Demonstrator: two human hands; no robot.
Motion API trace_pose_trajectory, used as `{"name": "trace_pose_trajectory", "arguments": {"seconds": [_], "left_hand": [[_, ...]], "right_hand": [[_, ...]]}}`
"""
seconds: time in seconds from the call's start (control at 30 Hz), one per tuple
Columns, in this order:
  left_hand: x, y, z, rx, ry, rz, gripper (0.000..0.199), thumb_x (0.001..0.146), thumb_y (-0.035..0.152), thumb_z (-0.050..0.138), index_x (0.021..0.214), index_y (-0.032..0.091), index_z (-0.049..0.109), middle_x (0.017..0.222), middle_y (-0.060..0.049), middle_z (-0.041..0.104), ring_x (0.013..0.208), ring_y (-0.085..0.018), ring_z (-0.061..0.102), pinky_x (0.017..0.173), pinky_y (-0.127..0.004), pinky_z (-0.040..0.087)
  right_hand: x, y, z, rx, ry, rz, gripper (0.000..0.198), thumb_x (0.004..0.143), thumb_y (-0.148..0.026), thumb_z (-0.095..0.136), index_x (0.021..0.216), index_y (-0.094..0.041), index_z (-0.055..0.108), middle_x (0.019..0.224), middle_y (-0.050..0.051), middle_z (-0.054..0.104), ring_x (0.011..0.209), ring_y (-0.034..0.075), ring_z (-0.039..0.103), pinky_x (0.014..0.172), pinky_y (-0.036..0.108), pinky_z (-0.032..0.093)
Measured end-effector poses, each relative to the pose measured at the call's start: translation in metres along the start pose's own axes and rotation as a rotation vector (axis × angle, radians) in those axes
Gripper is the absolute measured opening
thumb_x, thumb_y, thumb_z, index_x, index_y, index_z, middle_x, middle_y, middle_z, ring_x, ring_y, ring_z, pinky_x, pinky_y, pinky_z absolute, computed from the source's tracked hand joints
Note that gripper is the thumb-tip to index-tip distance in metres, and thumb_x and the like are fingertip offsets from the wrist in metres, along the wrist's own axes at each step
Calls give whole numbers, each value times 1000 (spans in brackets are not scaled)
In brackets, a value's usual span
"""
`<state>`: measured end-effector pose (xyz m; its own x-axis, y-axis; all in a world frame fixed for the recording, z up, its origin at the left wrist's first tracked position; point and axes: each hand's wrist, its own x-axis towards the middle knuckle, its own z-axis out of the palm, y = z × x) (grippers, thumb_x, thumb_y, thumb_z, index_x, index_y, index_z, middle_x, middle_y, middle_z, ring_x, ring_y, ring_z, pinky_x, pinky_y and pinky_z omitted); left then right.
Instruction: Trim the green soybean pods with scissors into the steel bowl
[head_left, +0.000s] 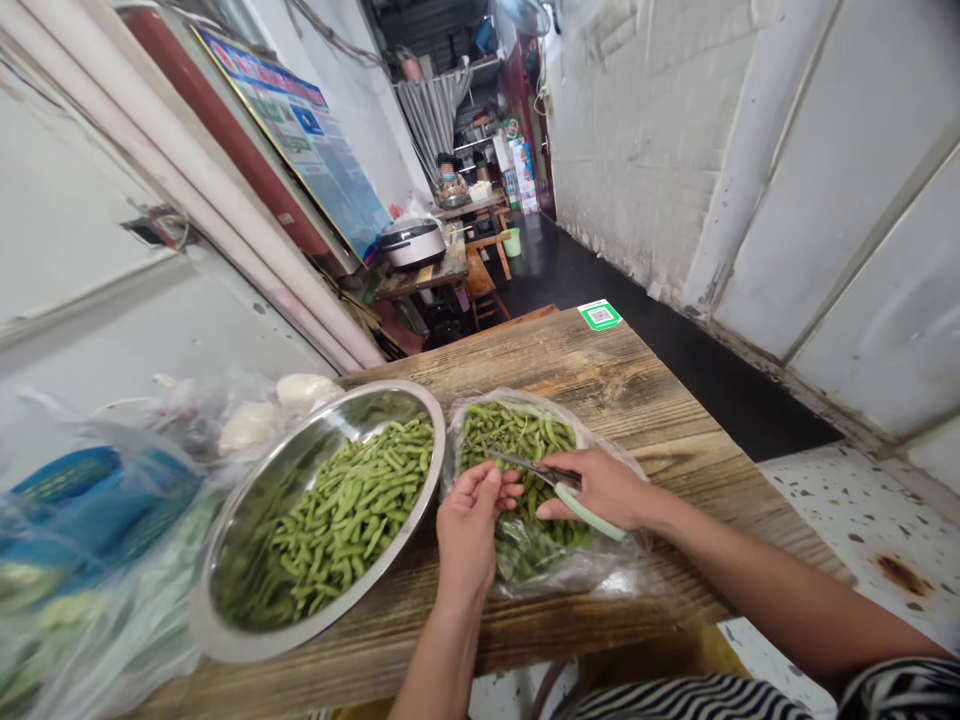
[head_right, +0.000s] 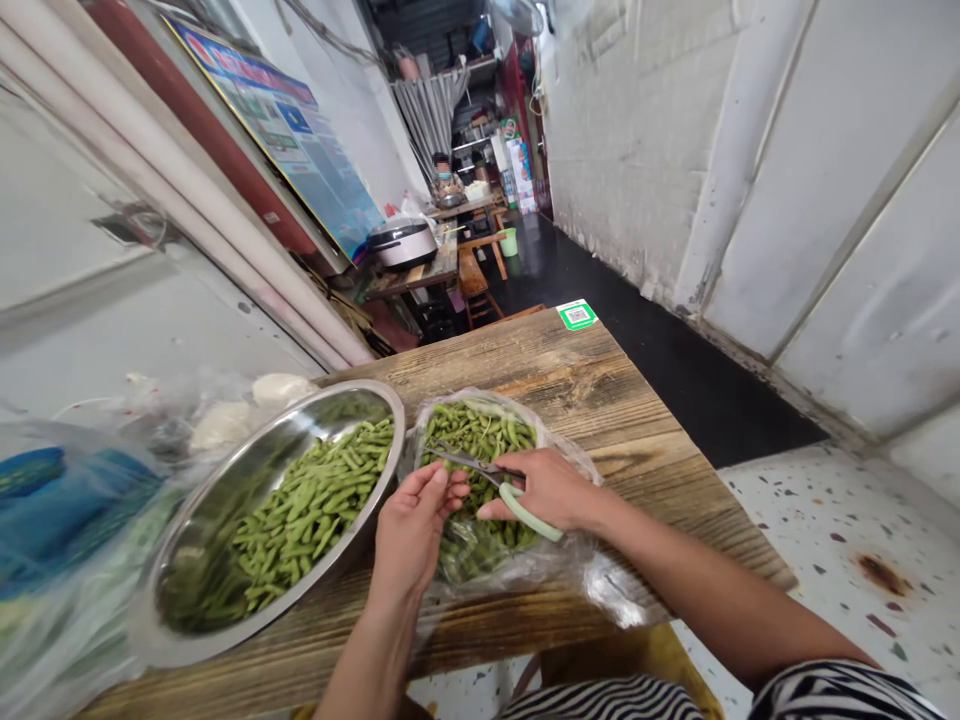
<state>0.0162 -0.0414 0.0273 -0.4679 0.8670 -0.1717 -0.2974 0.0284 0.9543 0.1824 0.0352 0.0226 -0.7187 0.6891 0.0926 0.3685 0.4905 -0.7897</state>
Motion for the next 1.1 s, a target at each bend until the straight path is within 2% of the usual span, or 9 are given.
{"name": "trace_pose_trajectory", "arguments": {"seconds": [0.2, 0.33, 0.43, 0.53, 0.63, 0.73, 0.83, 1.0, 1.1], "left_hand": [[1, -4, -3, 44, 6, 7, 35, 64, 36, 73, 87, 12, 61, 70, -3, 66, 58, -9, 56, 57, -22, 42], [2, -4, -2, 26, 27, -4, 37, 58, 33, 77, 85, 13, 60, 64, 2, 61, 54, -6, 51, 55, -19, 39], [1, -1, -2, 7, 45, 3, 39, 61, 34, 75, 88, 14, 57, 62, 3, 59, 52, -5, 49, 52, -18, 37], [3, 0, -5, 38, 32, 14, 41, 63, 34, 73, 93, 16, 52, 59, 4, 59, 49, -6, 48, 49, -18, 35], [6, -2, -11, 138, 38, 75, 36, 63, 32, 74, 88, 15, 55, 58, 5, 57, 48, -5, 46, 49, -17, 34], [10, -5, -15, 171, 100, 140, 33, 61, 30, 75, 85, 13, 61, 60, 5, 55, 52, -5, 45, 52, -17, 35], [9, -3, -15, 120, 104, 127, 33, 59, 31, 76, 85, 13, 64, 64, 4, 57, 55, -6, 48, 57, -19, 39], [3, 3, -11, 16, -31, 116, 26, 68, 34, 70, 86, 17, 64, 93, -4, 64, 83, -15, 61, 72, -27, 48], [3, -1, -15, 83, -38, 117, 30, 69, 33, 70, 94, 17, 64, 84, -3, 65, 74, -13, 59, 67, -24, 45]], "right_hand": [[-1, 6, 5, 30, -11, 50, 43, 65, -58, 67, 80, -18, 68, 55, -4, 49, 51, 10, 37, 47, 20, 27], [0, 6, 2, 3, -12, 58, 42, 65, -58, 66, 72, -17, 67, 52, -4, 46, 51, 10, 37, 47, 20, 25], [1, 5, 0, 7, -12, 76, 44, 65, -60, 65, 69, -16, 66, 53, -3, 49, 52, 10, 39, 48, 20, 27], [2, 7, 0, 31, 22, 88, 45, 65, -60, 66, 75, -16, 68, 57, -2, 55, 55, 12, 44, 51, 21, 31], [2, 8, 0, 57, 54, 72, 47, 66, -59, 65, 85, -17, 69, 63, -1, 60, 57, 13, 48, 54, 22, 34], [2, 7, 0, 53, 67, 51, 50, 66, -59, 65, 93, -18, 69, 65, 0, 62, 58, 14, 51, 55, 22, 36], [1, 4, 1, 18, 81, 26, 50, 66, -59, 66, 93, -17, 69, 63, 0, 61, 57, 14, 50, 54, 22, 34], [0, 3, 2, -42, 103, -70, 46, 69, -60, 64, 85, -17, 68, 60, -1, 57, 54, 12, 45, 51, 21, 31], [1, 4, 3, -87, 117, -115, 46, 69, -60, 63, 85, -16, 67, 62, 0, 57, 55, 12, 44, 53, 22, 31]]}}
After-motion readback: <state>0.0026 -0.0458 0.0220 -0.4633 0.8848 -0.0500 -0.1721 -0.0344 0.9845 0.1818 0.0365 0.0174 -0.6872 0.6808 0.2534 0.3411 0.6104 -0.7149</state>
